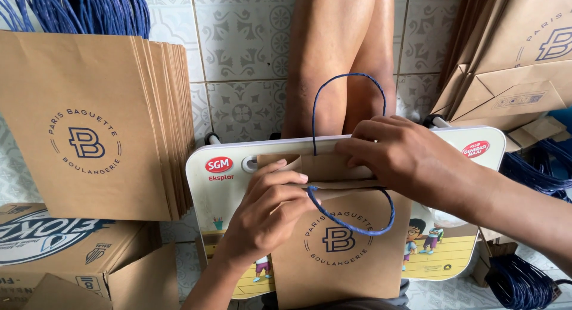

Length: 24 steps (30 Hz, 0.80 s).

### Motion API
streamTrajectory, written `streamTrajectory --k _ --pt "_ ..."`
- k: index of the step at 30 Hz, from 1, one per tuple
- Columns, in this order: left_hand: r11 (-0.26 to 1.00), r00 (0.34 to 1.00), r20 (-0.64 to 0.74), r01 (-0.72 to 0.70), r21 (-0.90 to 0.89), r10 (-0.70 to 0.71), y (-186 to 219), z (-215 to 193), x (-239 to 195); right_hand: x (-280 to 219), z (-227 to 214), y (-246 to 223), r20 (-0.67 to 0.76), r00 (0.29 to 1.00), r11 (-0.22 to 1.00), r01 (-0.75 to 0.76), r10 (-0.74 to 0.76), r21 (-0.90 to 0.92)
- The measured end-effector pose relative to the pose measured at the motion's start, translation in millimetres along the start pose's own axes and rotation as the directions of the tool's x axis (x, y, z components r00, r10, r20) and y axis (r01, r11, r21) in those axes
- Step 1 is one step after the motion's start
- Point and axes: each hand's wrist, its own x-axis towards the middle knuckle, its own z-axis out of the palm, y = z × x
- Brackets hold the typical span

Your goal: The person sits on the floor and assembles brown paper bags by applying glue to the handle attachment points, inserting blue rope handles, and pressing the tabs to secure them. The person handles multiple bags and stacks the finished ones.

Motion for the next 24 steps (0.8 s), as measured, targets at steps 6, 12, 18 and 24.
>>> streamTrajectory --k 6,12,18,24 --pt "0.910 0.990 -0.117 0.120 0.396 -0.080 -1 0 12 8 0 5 0.023 0.999 0.995 -0.027 0.024 0.100" --pt "0.894 0.998 0.007 0.051 0.444 -0.060 -4 -8 18 13 -3 8 0.040 0.999 0.986 -0.011 0.004 0.164" --pt "0.912 0.998 0.056 -0.005 0.411 -0.020 -11 -7 8 16 -3 11 0.002 0.998 0.981 0.061 -0.063 0.184" --pt "0.890 0.991 0.095 0.037 0.454 -0.089 -9 -9 13 -12 -24 0 -0.224 0.971 0.992 -0.063 0.087 0.112"
